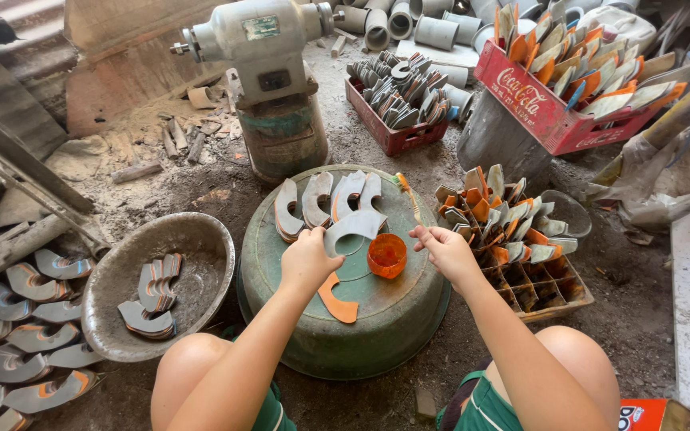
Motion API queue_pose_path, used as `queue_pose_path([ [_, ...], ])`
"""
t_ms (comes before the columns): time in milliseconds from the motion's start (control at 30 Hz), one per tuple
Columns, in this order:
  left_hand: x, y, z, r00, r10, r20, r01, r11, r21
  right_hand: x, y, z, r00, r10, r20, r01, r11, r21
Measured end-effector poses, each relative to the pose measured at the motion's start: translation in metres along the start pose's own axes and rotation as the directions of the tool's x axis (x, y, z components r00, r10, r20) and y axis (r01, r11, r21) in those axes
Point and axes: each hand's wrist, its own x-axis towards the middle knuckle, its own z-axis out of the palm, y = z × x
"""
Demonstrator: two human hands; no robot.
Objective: The person paints the edges of curved ceramic pieces with orange paint using a small brush. They pick up each piece, apply paint to the edges, and place the finished pieces into a crate. The process is repeated for multiple pieces.
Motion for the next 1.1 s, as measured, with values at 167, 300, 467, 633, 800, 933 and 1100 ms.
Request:
queue_pose_path([
  [167, 0.003, -0.009, 0.004, 0.983, 0.104, -0.151, -0.074, 0.979, 0.191, -0.035, -0.011, 0.013, 0.815, -0.571, 0.105, 0.523, 0.644, -0.559],
  [300, 0.005, -0.007, 0.008, 0.968, 0.187, -0.167, -0.109, 0.914, 0.39, -0.056, -0.027, 0.032, 0.785, -0.6, 0.154, 0.5, 0.467, -0.729],
  [467, 0.007, -0.004, 0.004, 0.967, 0.192, -0.166, -0.108, 0.904, 0.414, -0.061, -0.045, 0.029, 0.736, -0.667, 0.113, 0.526, 0.459, -0.716],
  [633, 0.008, -0.003, 0.0, 0.975, 0.165, -0.151, -0.093, 0.913, 0.398, -0.058, -0.048, 0.016, 0.734, -0.677, 0.056, 0.502, 0.485, -0.716],
  [800, 0.007, -0.004, 0.001, 0.983, 0.115, -0.141, -0.073, 0.959, 0.273, -0.057, -0.042, 0.016, 0.773, -0.629, 0.081, 0.476, 0.491, -0.73],
  [933, 0.009, -0.006, 0.001, 0.991, -0.001, -0.132, 0.011, 0.997, 0.075, -0.059, -0.038, 0.016, 0.754, -0.65, 0.094, 0.514, 0.495, -0.7],
  [1100, 0.013, -0.009, 0.0, 0.993, -0.075, -0.09, 0.078, 0.996, 0.036, -0.058, -0.036, 0.018, 0.758, -0.646, 0.089, 0.514, 0.507, -0.692],
])
